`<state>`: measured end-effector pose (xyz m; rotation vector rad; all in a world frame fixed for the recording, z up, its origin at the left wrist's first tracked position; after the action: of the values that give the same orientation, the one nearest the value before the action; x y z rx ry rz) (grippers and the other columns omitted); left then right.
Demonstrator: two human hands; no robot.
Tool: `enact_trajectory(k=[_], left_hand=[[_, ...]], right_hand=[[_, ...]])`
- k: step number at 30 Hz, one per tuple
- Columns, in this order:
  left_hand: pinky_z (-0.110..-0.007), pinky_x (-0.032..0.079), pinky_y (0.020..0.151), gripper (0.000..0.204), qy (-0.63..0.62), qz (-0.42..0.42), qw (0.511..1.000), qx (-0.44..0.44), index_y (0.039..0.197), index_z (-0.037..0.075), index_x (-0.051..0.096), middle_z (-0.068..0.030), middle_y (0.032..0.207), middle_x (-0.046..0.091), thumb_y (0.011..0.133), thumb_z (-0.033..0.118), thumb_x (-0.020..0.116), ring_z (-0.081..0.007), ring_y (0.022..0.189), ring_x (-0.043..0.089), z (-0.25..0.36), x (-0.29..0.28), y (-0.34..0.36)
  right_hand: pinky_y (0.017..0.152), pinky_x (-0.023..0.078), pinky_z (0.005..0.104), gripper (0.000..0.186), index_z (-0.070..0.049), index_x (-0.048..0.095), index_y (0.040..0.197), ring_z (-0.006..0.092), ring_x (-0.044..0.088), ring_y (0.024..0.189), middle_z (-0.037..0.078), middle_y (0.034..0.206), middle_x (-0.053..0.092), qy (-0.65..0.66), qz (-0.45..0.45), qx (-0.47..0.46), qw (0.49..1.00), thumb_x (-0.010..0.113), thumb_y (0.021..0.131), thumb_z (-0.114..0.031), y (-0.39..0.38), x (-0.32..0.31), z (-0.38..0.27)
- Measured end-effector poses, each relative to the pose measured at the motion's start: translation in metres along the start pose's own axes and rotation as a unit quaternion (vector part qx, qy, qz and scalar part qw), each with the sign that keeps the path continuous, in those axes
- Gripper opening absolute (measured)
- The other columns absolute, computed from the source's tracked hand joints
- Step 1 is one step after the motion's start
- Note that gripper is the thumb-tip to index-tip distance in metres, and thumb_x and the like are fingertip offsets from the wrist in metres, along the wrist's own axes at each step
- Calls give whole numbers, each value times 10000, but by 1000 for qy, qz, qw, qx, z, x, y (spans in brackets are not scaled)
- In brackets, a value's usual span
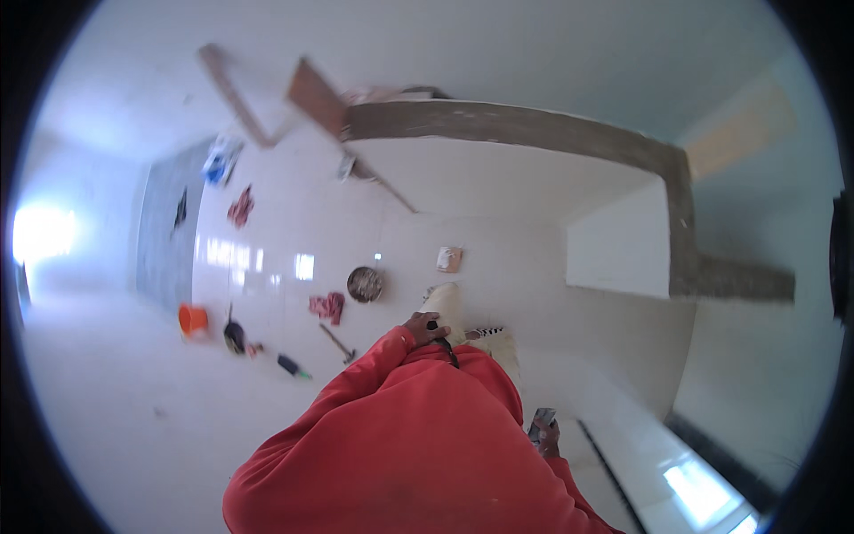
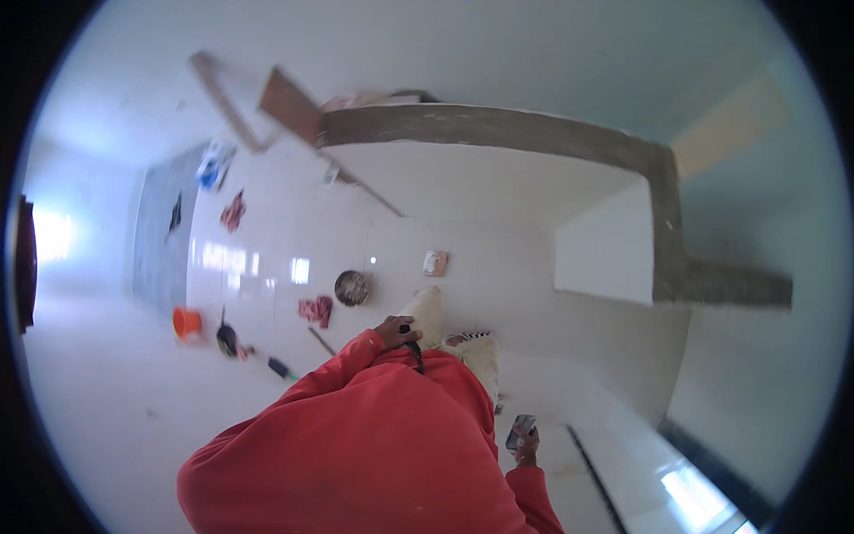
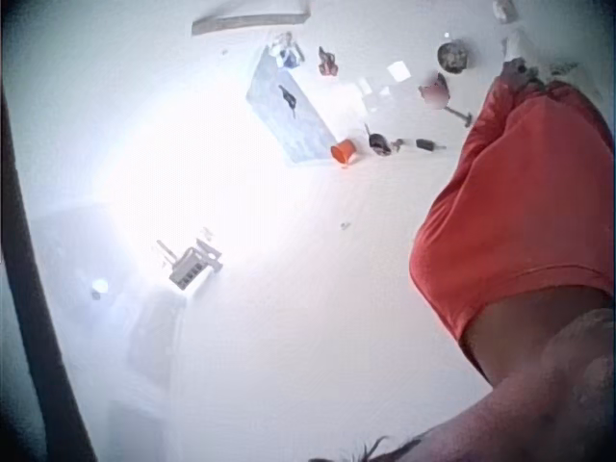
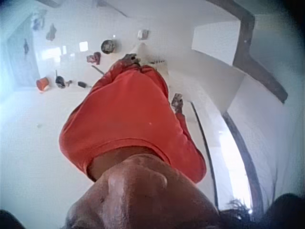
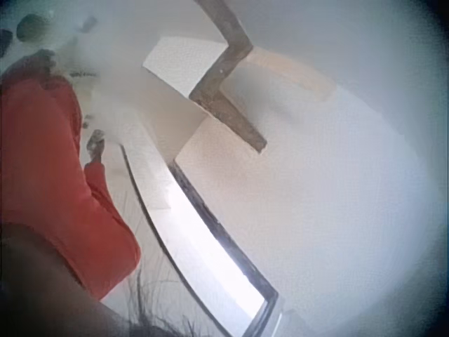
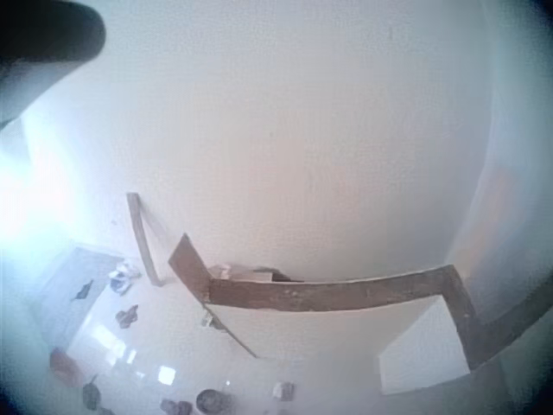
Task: The person applies plaster to the corner of a wall using a trowel, dipping the tool into a bucket of plaster and smoothing the material along the edge.
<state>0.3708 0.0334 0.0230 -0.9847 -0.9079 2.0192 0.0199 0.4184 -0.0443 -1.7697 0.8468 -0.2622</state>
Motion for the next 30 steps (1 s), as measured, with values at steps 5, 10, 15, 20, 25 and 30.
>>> enact_trajectory(k=[5, 10, 15, 20, 25, 30], left_hand=[[-442, 355, 1138, 979, -145, 27, 987, -71, 1475, 66, 438, -297, 1420, 465, 812, 776, 563, -406, 1361, 431, -107, 2, -34], [-414, 361, 1136, 959, -281, 68, 956, -44, 1458, 47, 460, -263, 1433, 490, 837, 775, 526, -385, 1349, 464, -143, -32, -58], [-386, 401, 1102, 853, -338, 87, 935, -65, 1398, 63, 544, -213, 1361, 583, 852, 717, 577, -337, 1282, 547, -181, -70, -79], [-375, 473, 1010, 694, -341, 100, 928, -112, 1256, 69, 665, -181, 1222, 676, 874, 646, 613, -308, 1159, 634, -204, -100, -94], [-344, 506, 867, 527, -373, 149, 904, -145, 1112, 65, 722, -121, 1003, 738, 931, 548, 615, -210, 937, 677, -233, -125, -108], [-324, 493, 818, 460, -414, 165, 880, -164, 1046, 47, 714, -98, 928, 728, 971, 484, 593, -146, 856, 632, -277, -156, -88]], right_hand=[[776, 511, 366, 502, -45, 631, 1152, 184, 627, 863, 56, 1008, 668, -210, -64, -112, 969, 850, 718, -173, 32, 60, -123], [832, 508, 382, 540, -53, 613, 1215, 198, 626, 940, 55, 1043, 663, -317, -127, -221, 913, 834, 742, -191, 52, 195, -226], [853, 502, 363, 568, -49, 585, 1259, 188, 618, 958, 66, 1065, 657, -417, -124, -430, 791, 807, 754, -181, -4, 411, -264], [883, 501, 347, 577, -47, 576, 1287, 204, 630, 985, 95, 1114, 663, -348, -274, -426, 789, 791, 777, -211, -96, 602, -231], [713, 529, 329, 430, -55, 612, 1145, 140, 642, 816, 41, 961, 669, -292, -414, -312, 804, 806, 785, -188, -141, 748, -183], [675, 525, 329, 426, -61, 620, 1123, 165, 637, 750, 40, 922, 673, -179, -323, -174, 913, 798, 746, -148, -134, 854, -164]])
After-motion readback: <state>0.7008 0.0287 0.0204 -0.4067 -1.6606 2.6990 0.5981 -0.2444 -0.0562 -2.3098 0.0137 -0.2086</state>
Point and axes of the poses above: each hand's wrist, its own y-axis towards the middle knuckle, its own x-axis out of the palm, z = x × y, the point moved 2 cm from there along y, towards the middle knuckle
